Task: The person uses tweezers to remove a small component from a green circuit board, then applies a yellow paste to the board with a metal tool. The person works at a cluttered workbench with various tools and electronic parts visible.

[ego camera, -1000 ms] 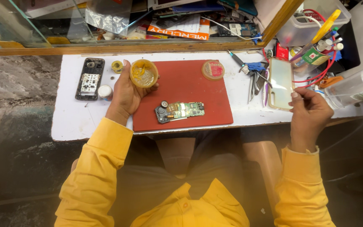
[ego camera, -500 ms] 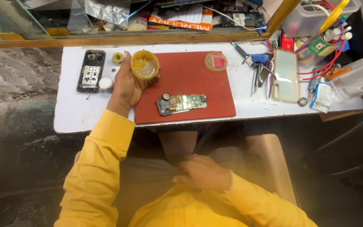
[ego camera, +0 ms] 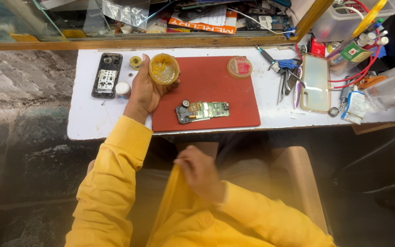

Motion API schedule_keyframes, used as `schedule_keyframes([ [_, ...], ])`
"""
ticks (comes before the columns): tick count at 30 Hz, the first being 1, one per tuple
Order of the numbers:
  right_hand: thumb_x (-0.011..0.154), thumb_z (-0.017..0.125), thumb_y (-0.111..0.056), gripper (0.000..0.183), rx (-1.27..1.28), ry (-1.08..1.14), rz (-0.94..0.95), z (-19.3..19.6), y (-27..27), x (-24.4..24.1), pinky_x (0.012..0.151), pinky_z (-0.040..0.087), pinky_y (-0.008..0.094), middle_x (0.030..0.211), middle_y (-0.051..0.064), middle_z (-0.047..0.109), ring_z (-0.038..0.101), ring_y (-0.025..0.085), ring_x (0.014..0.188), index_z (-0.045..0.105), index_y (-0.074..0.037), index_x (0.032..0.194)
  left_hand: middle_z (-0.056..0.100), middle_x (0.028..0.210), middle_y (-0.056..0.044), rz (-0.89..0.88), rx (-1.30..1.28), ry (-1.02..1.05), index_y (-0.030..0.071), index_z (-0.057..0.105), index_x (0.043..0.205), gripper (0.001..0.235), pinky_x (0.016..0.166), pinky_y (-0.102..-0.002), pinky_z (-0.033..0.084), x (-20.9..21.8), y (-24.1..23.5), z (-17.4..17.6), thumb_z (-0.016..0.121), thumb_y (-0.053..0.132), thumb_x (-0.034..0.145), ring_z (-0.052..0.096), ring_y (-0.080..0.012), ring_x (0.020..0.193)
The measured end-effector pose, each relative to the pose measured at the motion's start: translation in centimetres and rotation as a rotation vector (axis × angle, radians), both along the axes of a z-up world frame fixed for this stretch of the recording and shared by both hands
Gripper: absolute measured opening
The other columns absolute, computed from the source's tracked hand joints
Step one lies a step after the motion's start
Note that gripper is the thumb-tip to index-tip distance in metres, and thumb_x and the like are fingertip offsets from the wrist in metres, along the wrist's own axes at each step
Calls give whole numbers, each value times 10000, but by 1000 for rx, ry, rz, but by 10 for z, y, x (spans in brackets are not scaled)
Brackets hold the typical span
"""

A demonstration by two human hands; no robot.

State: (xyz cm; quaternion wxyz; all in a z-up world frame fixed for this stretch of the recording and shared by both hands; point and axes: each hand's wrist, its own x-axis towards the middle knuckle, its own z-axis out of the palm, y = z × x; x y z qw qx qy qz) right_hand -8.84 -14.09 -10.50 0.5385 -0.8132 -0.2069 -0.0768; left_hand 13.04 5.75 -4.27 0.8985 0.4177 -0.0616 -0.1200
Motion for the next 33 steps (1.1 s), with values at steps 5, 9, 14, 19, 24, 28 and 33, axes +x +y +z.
schedule_keyframes([
  [5,1014,561,-381,431,-552,77,222,-74,3,46,786,555,475,1307,233,634,707,407,968,628,-87,1320,711,1128,-204,20,-11,16,2,605,1305,696,879,-447,604,-2,-2,2,289,577,1074,706,-286,930],
  [9,925,582,-413,509,-780,45,188,-96,-57,38,911,484,548,1395,201,603,506,486,1320,608,-77,1307,708,1136,-199,19,-9,5,-2,601,1303,694,890,-446,604,-3,-1,2,294,577,1076,710,-284,947],
  [14,915,638,-394,330,-987,40,79,-43,-139,4,917,475,480,1057,156,682,626,357,1044,699,-91,1032,711,1125,-194,33,18,0,-2,605,1301,704,870,-442,602,-1,-1,-2,295,588,1073,704,-287,930],
  [19,894,705,-166,123,-482,-163,-219,56,-163,8,783,540,362,902,98,731,699,263,851,733,-56,940,712,1138,-198,30,13,13,-1,597,1310,702,880,-446,604,0,-1,0,302,587,1065,710,-289,951],
  [24,937,737,-105,135,-309,-127,-516,125,-165,47,654,516,350,851,140,701,668,253,694,723,-2,1023,711,1162,-197,27,25,10,-7,597,1334,715,889,-446,600,1,-2,-2,310,589,1064,712,-288,977],
  [28,908,762,-235,225,-504,38,-392,130,-150,52,655,538,403,832,151,716,697,310,731,726,-30,991,707,1146,-205,28,-4,-3,-9,594,1322,715,885,-445,601,1,1,2,308,595,1068,710,-292,953],
  [33,853,745,-348,261,-662,221,-182,69,-152,-20,677,541,426,840,108,723,693,315,747,707,-100,923,715,1125,-202,22,20,29,0,597,1307,704,874,-450,608,1,-1,-3,302,590,1061,713,-289,928],
])
